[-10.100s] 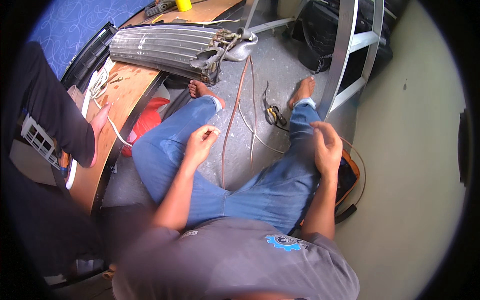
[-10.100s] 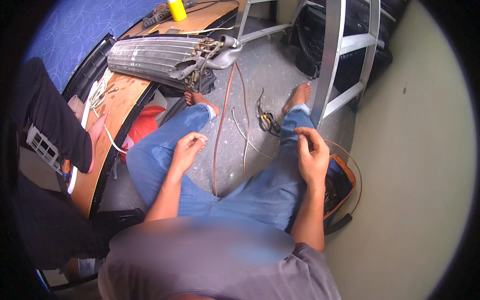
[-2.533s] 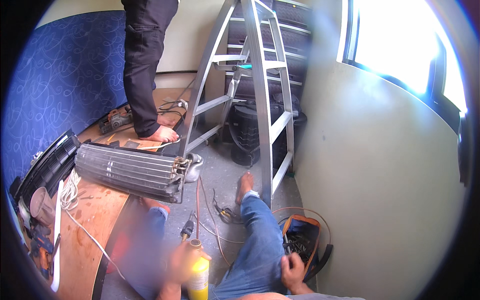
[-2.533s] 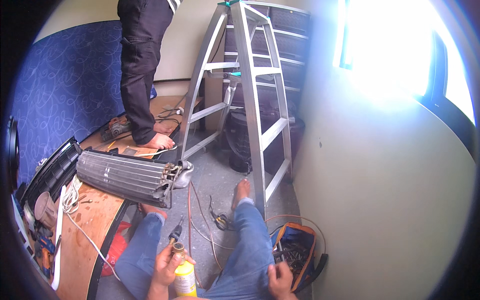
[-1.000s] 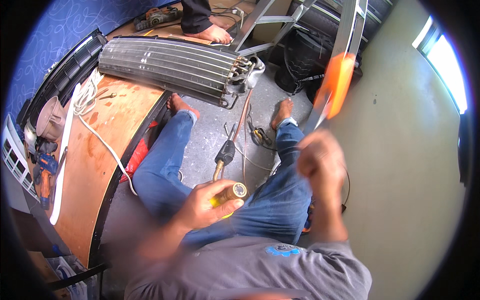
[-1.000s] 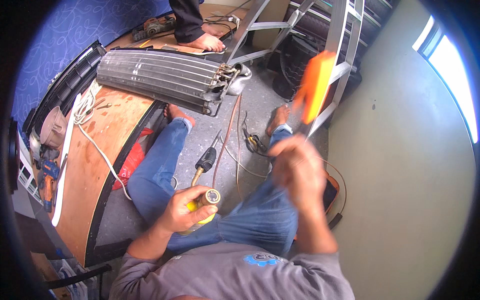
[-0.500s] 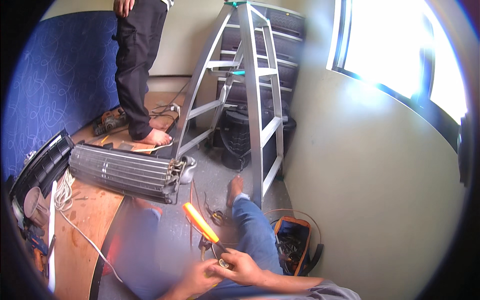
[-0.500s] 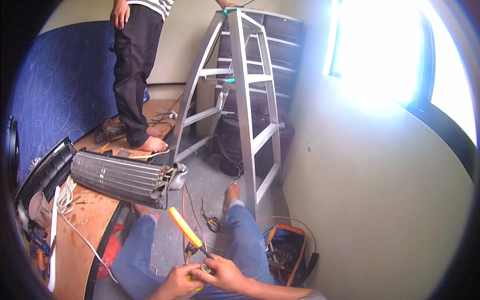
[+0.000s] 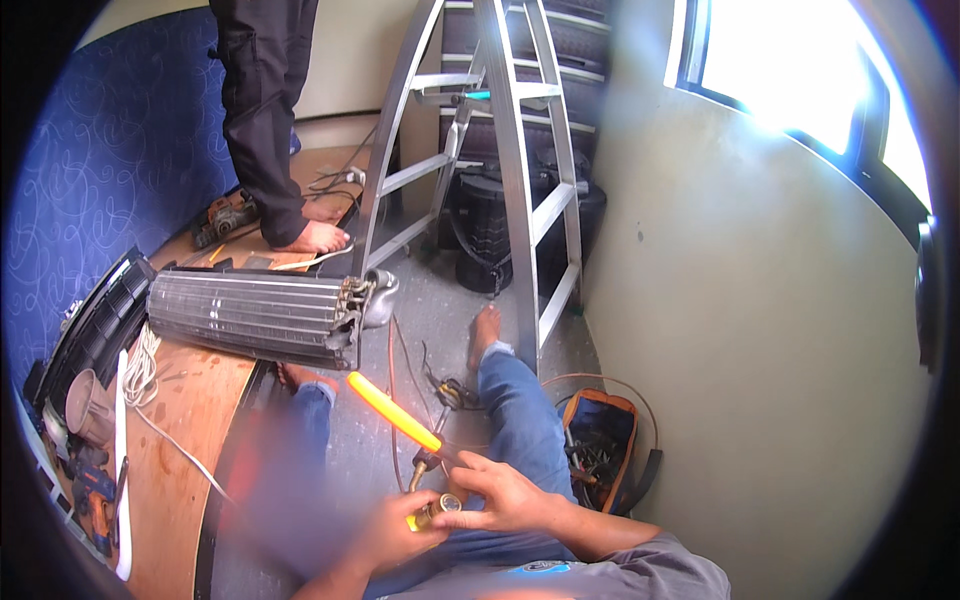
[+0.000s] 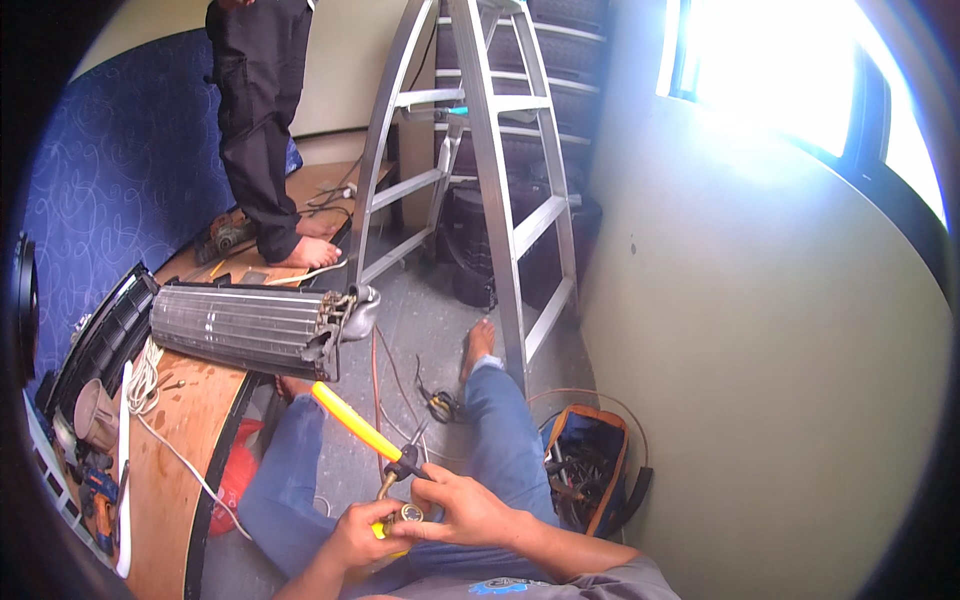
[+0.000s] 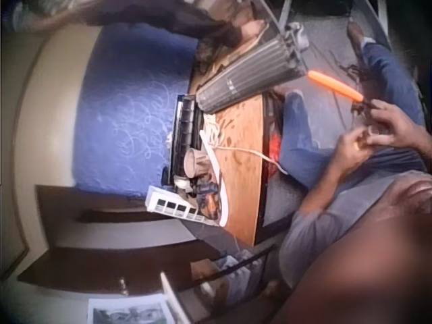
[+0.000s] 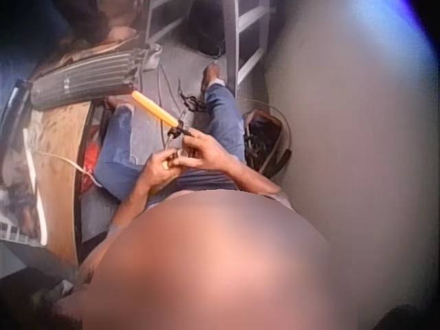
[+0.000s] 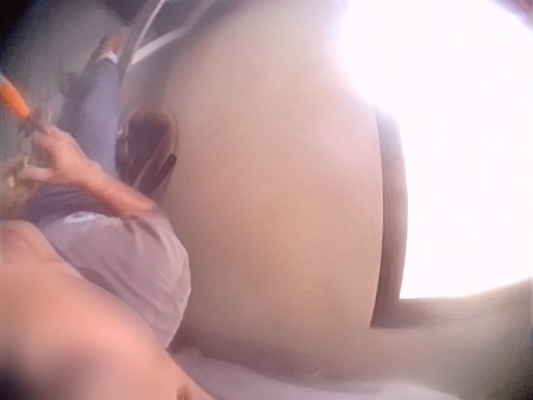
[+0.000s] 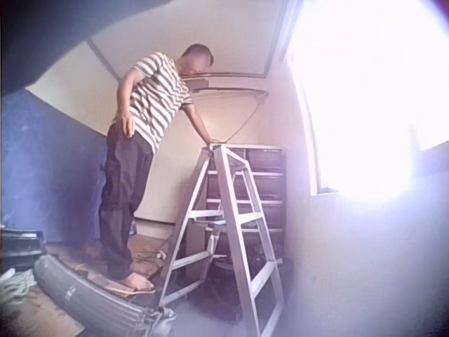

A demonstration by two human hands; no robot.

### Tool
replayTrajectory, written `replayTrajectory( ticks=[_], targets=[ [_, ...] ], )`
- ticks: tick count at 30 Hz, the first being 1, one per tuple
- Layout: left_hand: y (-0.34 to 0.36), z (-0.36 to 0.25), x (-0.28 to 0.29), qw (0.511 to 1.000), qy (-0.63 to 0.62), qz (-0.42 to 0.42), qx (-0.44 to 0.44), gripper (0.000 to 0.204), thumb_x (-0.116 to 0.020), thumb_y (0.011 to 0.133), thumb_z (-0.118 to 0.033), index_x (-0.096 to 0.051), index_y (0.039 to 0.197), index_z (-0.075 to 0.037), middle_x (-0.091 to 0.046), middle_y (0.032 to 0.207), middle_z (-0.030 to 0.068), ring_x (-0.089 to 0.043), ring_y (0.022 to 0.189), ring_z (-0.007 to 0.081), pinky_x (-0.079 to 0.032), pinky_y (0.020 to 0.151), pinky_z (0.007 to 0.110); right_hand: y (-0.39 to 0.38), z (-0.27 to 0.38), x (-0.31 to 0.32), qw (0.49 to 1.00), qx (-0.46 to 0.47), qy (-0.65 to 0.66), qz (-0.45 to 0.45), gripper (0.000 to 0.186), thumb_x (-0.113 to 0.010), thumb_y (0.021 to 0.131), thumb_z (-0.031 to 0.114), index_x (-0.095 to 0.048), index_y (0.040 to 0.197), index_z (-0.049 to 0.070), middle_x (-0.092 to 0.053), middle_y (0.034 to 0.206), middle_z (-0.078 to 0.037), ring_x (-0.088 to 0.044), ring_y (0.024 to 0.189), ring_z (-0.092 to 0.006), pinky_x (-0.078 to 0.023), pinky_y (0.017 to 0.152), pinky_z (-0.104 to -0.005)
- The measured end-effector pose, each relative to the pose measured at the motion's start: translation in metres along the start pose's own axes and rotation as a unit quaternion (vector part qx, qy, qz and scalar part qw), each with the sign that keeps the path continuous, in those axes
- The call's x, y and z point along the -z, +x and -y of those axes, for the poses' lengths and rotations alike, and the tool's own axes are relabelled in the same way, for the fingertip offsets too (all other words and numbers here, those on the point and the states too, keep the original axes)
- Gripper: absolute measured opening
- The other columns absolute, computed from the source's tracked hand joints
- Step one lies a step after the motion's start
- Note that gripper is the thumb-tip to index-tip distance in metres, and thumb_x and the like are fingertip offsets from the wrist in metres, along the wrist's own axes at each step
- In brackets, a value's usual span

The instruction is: The person sits on the floor and uses a handheld torch to heat a copper tube attached to a metal radiator. They feed a solder wire into the heated joint to create a seal. The person repeatedly adjusts the torch and wire, and briefly uses a lighter to ignite the torch.

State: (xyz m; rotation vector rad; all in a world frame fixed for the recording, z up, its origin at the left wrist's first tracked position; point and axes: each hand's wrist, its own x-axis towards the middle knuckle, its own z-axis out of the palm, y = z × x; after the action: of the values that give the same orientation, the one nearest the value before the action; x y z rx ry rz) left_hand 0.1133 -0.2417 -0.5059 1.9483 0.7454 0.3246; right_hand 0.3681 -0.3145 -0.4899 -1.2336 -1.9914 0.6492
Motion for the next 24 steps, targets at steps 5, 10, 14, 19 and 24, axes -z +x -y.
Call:
replayTrajectory(
  ticks=[5,10,14,19,24],
  targets=[
    [0.0,0.001,0.0,0.998,-0.064,-0.02,0.009,0.045,-0.093,0.093,-0.033,-0.078,0.124,-0.004,-0.08,0.102,0.0179,-0.081,0.097,0.0273,-0.061,0.085,0.043,0.0,0.004,-0.006,0.995,0.039,0.097,-0.01,0.041,-0.085,0.104,0.031,-0.066,0.129,0.004,-0.056,0.109,-0.016,-0.061,0.095,-0.0332,-0.052,0.084,-0.0425],
    [0.004,-0.002,0.0,0.996,-0.066,-0.041,-0.044,0.047,-0.095,0.09,-0.031,-0.079,0.122,-0.001,-0.081,0.102,0.0167,-0.08,0.095,0.0254,-0.061,0.085,0.04,-0.002,0.001,-0.01,0.994,0.032,0.087,-0.065,0.055,-0.089,0.099,0.041,-0.065,0.135,0.007,-0.052,0.11,-0.016,-0.061,0.096,-0.0382,-0.053,0.084,-0.0463],
    [-0.002,0.001,-0.006,0.995,-0.08,-0.053,-0.026,0.035,-0.096,0.086,-0.022,-0.078,0.109,-0.003,-0.079,0.098,0.008,-0.075,0.089,0.0184,-0.059,0.082,0.036,-0.016,-0.003,-0.024,0.984,-0.017,0.131,-0.12,0.052,-0.09,0.098,0.043,-0.064,0.125,0.006,-0.052,0.109,-0.016,-0.06,0.095,-0.0387,-0.051,0.082,-0.0469],
    [-0.011,0.023,-0.01,0.97,-0.231,-0.052,-0.058,0.062,-0.094,0.096,-0.045,-0.071,0.128,0.002,-0.078,0.104,0.0173,-0.072,0.084,0.0205,-0.058,0.081,0.035,-0.039,-0.005,-0.039,0.951,-0.031,0.24,-0.191,0.024,-0.072,0.112,0.026,-0.068,0.12,0.003,-0.059,0.106,-0.015,-0.065,0.093,-0.0347,-0.052,0.082,-0.0442],
    [-0.009,0.047,0.014,0.971,-0.186,-0.047,-0.141,0.072,-0.084,0.101,-0.058,-0.065,0.135,0.002,-0.076,0.107,0.0267,-0.074,0.085,0.0279,-0.058,0.095,0.05,-0.096,-0.028,-0.011,0.919,-0.076,0.275,-0.271,0.019,-0.06,0.117,0.014,-0.074,0.125,0.002,-0.07,0.11,-0.011,-0.068,0.098,-0.0213,-0.055,0.092,-0.0381]
  ],
)
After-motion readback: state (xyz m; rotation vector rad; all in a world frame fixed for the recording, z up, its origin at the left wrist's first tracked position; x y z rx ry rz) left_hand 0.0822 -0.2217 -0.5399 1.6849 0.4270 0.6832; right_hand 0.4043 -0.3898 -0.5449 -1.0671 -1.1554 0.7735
